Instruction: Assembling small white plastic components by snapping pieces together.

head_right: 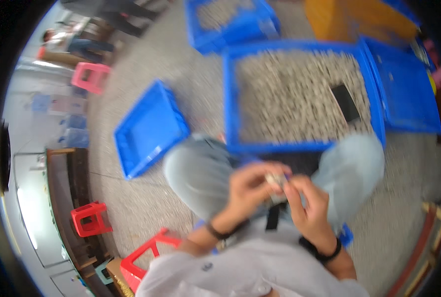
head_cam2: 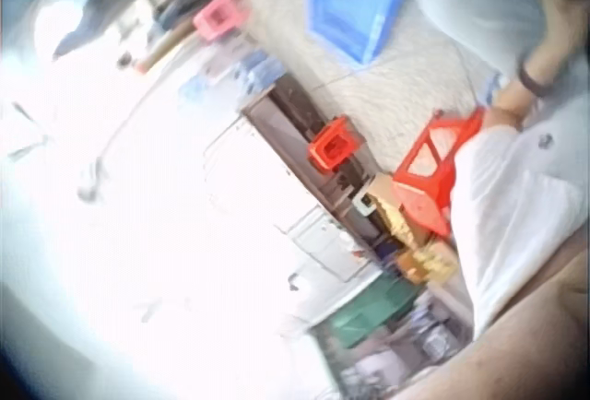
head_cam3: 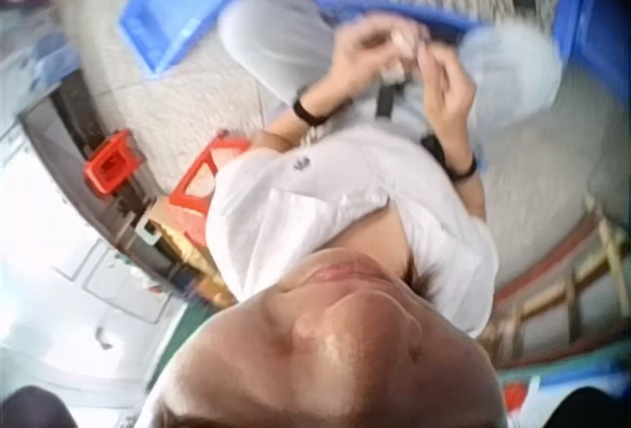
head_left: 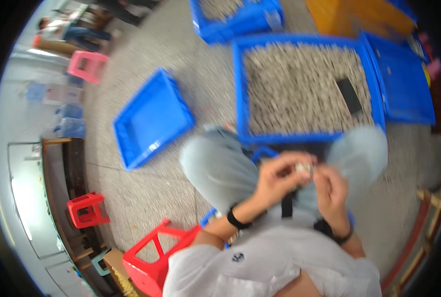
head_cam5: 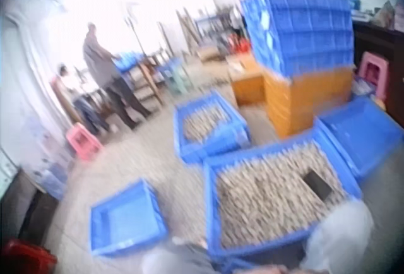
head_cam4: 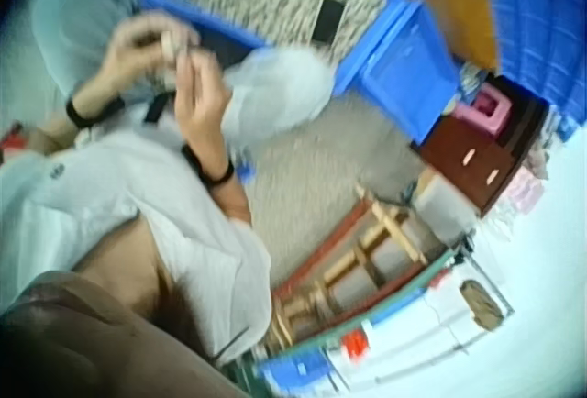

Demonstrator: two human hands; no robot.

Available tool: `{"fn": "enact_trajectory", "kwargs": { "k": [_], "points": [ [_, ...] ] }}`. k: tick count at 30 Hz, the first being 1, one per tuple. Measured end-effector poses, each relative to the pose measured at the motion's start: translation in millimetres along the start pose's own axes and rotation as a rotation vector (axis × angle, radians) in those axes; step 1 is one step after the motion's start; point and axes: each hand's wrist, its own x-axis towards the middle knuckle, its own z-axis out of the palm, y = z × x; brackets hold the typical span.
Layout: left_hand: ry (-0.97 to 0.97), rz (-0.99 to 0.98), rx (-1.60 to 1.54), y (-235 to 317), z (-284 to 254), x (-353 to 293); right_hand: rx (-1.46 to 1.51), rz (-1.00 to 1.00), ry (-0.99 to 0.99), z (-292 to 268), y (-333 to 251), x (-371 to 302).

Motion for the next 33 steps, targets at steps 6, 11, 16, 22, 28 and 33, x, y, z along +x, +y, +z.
{"fn": "enact_trajectory", "kwargs": {
  "k": [6,11,16,22,28,33],
  "points": [
    [0.0,-0.119,-0.133,-11.5,7.6,-11.3,0.273,0.133,-0.026,0.4,23.6,-18.8],
    [0.098,-0.078,-0.093,12.6,-4.8,-9.9,0.416,0.124,0.181,-11.5,19.2,-13.8],
    [0.195,0.001,-0.067,52.5,-21.8,-14.6,0.259,0.068,0.324,-48.4,43.2,-7.0],
    [0.218,0.053,-0.001,56.8,-18.1,-16.9,0.085,0.0,0.366,-68.2,57.2,-4.6],
    [0.051,-0.027,-0.052,46.6,3.5,-14.5,0.057,-0.101,0.444,-61.1,65.4,-5.5],
    [0.012,-0.078,-0.117,29.3,16.9,-16.3,0.04,-0.159,0.433,-60.3,72.3,-5.6]
  ]
}}
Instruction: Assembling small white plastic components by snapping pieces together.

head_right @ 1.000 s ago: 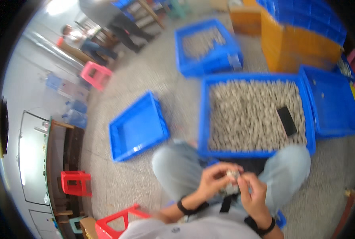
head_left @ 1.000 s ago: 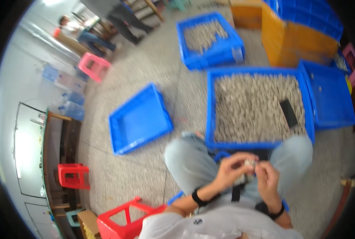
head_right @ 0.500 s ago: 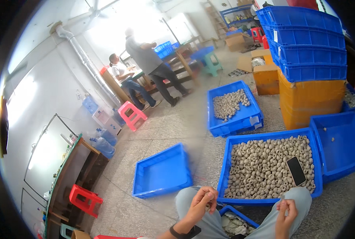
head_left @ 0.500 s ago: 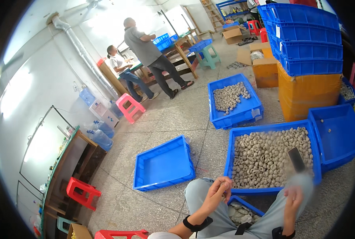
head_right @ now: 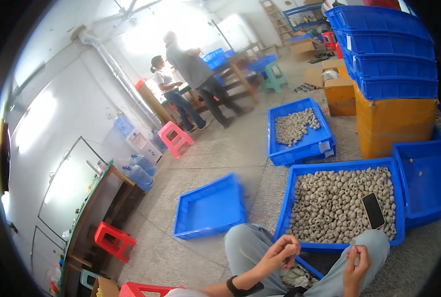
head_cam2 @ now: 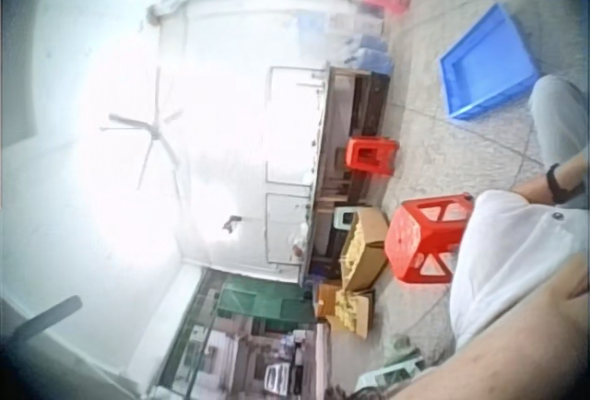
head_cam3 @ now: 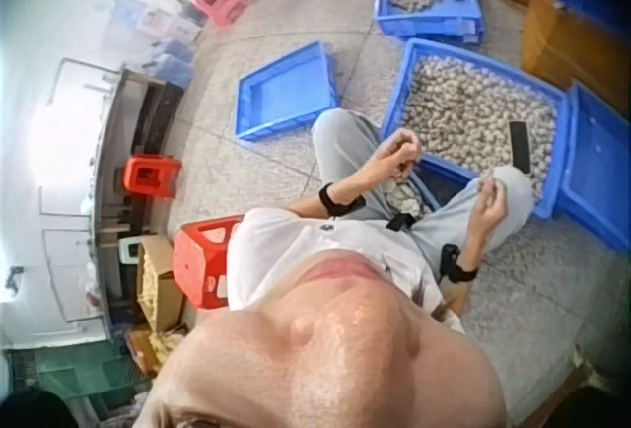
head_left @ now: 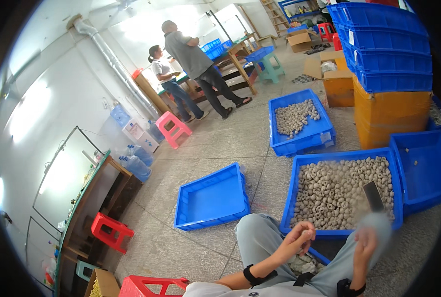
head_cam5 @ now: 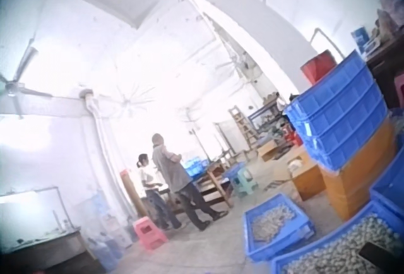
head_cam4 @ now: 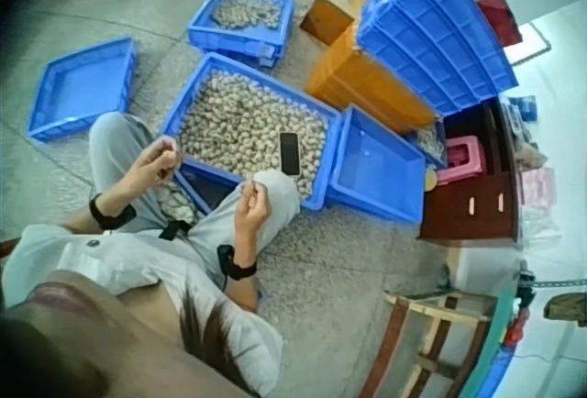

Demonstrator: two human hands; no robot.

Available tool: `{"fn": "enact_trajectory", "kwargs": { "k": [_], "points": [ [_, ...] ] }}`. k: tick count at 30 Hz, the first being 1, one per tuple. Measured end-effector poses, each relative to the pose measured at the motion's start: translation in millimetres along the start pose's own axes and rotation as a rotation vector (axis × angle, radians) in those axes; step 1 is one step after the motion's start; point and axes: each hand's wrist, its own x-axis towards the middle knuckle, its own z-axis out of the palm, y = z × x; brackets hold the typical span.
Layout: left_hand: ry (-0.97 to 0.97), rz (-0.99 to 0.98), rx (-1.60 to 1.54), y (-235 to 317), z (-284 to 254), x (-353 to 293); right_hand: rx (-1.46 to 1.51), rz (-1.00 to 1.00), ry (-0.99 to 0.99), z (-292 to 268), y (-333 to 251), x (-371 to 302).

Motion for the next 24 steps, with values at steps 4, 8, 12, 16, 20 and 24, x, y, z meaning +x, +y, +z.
{"fn": "enact_trajectory", "kwargs": {
  "k": [4,8,12,16,20,24],
  "points": [
    [-0.028,-0.046,-0.017,-13.0,8.2,-0.1,0.015,0.03,0.013,0.3,4.7,-1.9],
    [-0.065,-0.109,-0.031,-12.7,13.3,-1.0,-0.034,0.028,-0.055,-7.0,0.9,-2.0],
    [-0.054,-0.148,0.091,-14.3,12.4,-0.3,-0.065,0.052,-0.091,-7.0,0.0,-3.9],
    [-0.064,-0.132,0.085,-14.7,12.0,2.6,-0.018,0.087,-0.05,-1.4,-6.9,-3.3],
    [-0.058,-0.092,0.035,-15.7,13.5,3.0,-0.039,0.073,-0.052,-4.7,-11.1,-3.5],
    [-0.016,-0.115,0.022,-16.2,10.2,1.8,-0.01,0.11,-0.082,-2.5,-17.0,-1.9]
  ]
}}
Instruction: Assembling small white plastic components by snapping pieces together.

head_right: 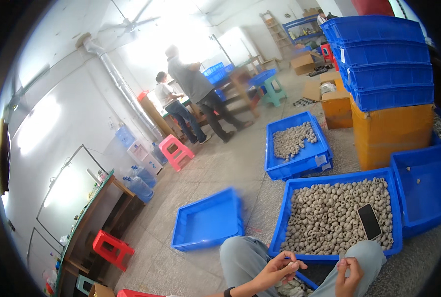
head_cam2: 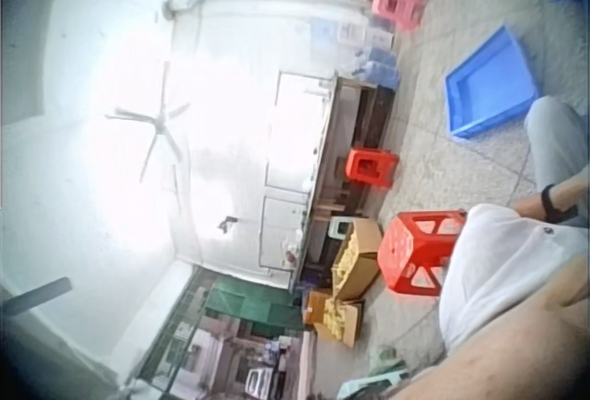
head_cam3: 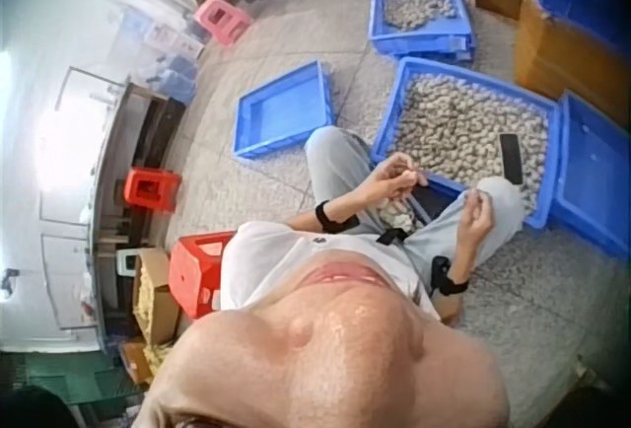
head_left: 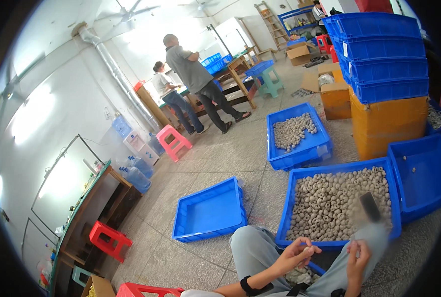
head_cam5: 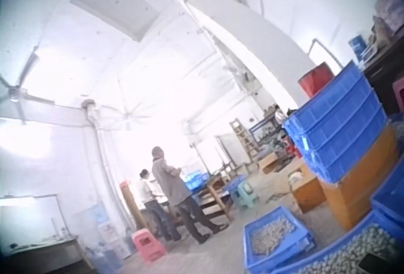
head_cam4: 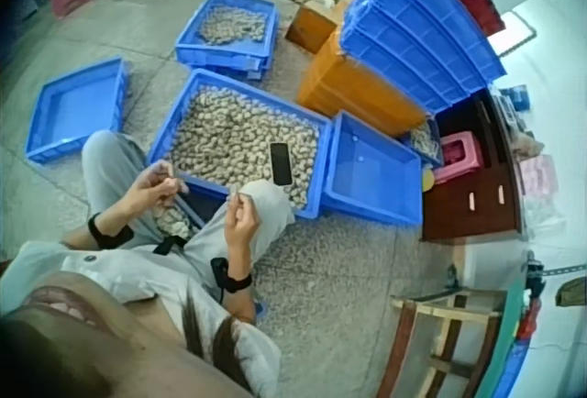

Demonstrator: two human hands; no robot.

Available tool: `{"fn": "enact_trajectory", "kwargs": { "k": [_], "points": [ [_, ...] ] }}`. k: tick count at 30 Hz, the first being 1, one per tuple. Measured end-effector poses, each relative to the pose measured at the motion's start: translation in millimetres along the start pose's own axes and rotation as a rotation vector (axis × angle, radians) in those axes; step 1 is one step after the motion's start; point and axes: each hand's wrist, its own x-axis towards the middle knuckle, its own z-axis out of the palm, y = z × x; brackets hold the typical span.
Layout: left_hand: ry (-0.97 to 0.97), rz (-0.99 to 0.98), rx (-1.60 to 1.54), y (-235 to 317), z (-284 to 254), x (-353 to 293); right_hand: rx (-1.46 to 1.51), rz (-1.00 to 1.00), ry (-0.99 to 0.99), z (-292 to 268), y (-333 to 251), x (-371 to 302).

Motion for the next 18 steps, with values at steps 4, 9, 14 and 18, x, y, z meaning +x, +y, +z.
{"fn": "enact_trajectory", "kwargs": {
  "k": [4,9,14,18],
  "points": [
    [0.04,-0.014,0.06,11.6,8.8,-1.3,0.08,0.051,0.012,-0.4,-0.7,-1.8],
    [-0.04,-0.01,0.186,9.3,1.6,2.4,0.367,0.163,-0.06,5.0,-15.4,-8.4],
    [0.055,0.097,0.144,4.4,5.2,4.8,0.478,0.235,-0.194,18.5,-34.9,-20.5],
    [0.054,0.055,0.191,7.3,10.7,-3.0,0.503,0.25,-0.233,19.3,-43.2,-29.9]
  ]
}}
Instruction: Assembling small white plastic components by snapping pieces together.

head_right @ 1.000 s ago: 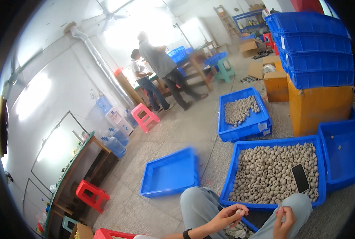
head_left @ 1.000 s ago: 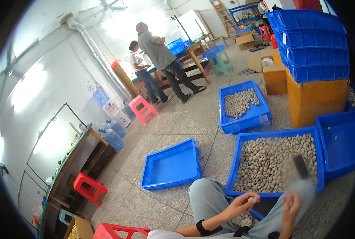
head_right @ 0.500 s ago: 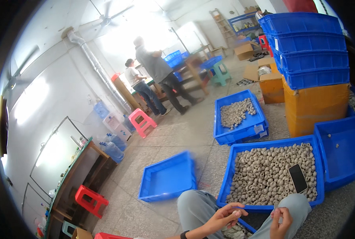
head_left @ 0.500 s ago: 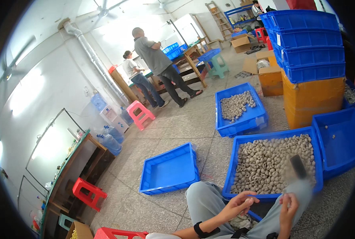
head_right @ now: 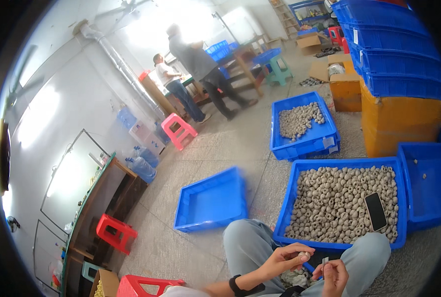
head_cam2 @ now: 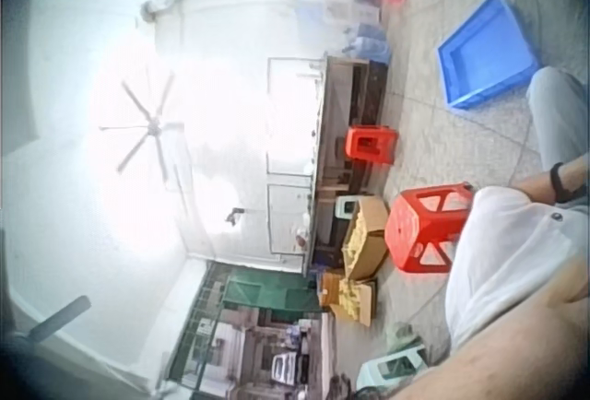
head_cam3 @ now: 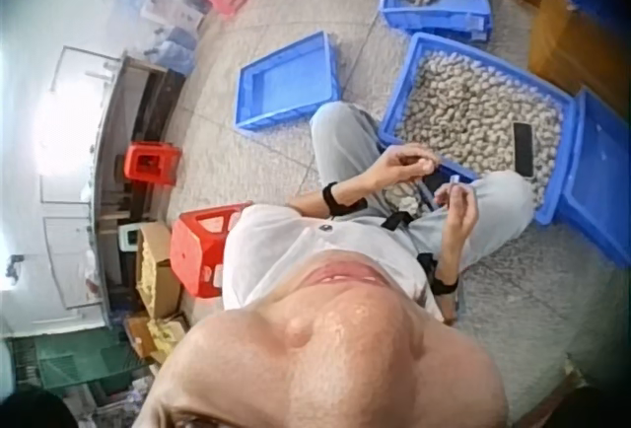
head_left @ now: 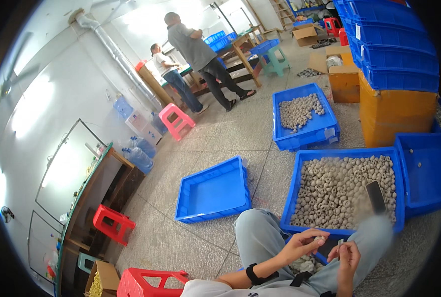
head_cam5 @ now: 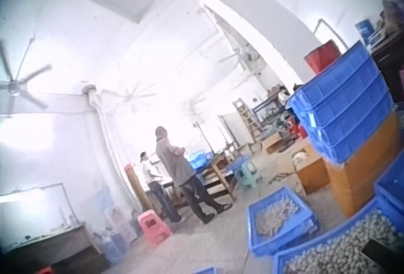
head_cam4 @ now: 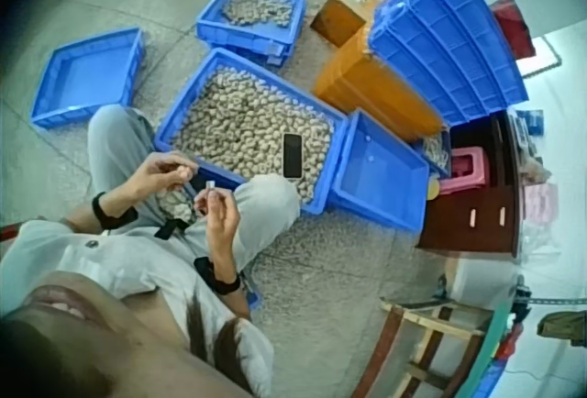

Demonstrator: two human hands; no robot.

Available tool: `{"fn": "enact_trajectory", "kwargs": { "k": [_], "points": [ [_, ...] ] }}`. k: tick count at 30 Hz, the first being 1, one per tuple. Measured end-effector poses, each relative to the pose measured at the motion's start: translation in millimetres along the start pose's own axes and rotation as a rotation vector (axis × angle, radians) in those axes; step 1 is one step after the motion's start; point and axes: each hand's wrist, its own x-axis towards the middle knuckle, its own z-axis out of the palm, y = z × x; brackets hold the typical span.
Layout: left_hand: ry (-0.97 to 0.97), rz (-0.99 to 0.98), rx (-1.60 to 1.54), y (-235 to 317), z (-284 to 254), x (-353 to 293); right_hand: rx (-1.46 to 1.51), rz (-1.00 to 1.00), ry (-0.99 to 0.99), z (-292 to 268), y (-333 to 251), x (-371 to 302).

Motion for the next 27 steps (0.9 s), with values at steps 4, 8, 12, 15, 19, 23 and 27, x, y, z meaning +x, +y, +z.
{"fn": "enact_trajectory", "kwargs": {
  "k": [4,8,12,15,19,23,27],
  "points": [
    [-0.027,-0.004,-0.102,-16.2,-4.0,-3.8,0.008,0.089,-0.005,1.3,-2.8,-3.7],
    [-0.025,-0.011,-0.064,-11.0,-17.1,-1.0,0.034,0.083,-0.052,4.4,7.5,-1.7],
    [-0.038,-0.042,-0.265,-2.8,-23.3,1.3,0.002,0.172,-0.077,19.9,-5.9,6.8],
    [-0.08,0.089,-0.251,-15.7,-31.0,8.8,0.02,0.223,-0.112,23.4,2.3,14.1],
    [-0.087,0.111,-0.235,-18.9,-30.4,11.3,-0.075,0.306,-0.146,24.8,-0.4,14.9],
    [-0.071,0.077,-0.3,-24.4,-33.0,7.8,-0.02,0.324,-0.181,28.1,1.2,13.0],
    [-0.07,0.266,-0.181,-31.4,-37.3,10.3,0.1,0.281,-0.193,32.0,7.7,13.9]
  ]
}}
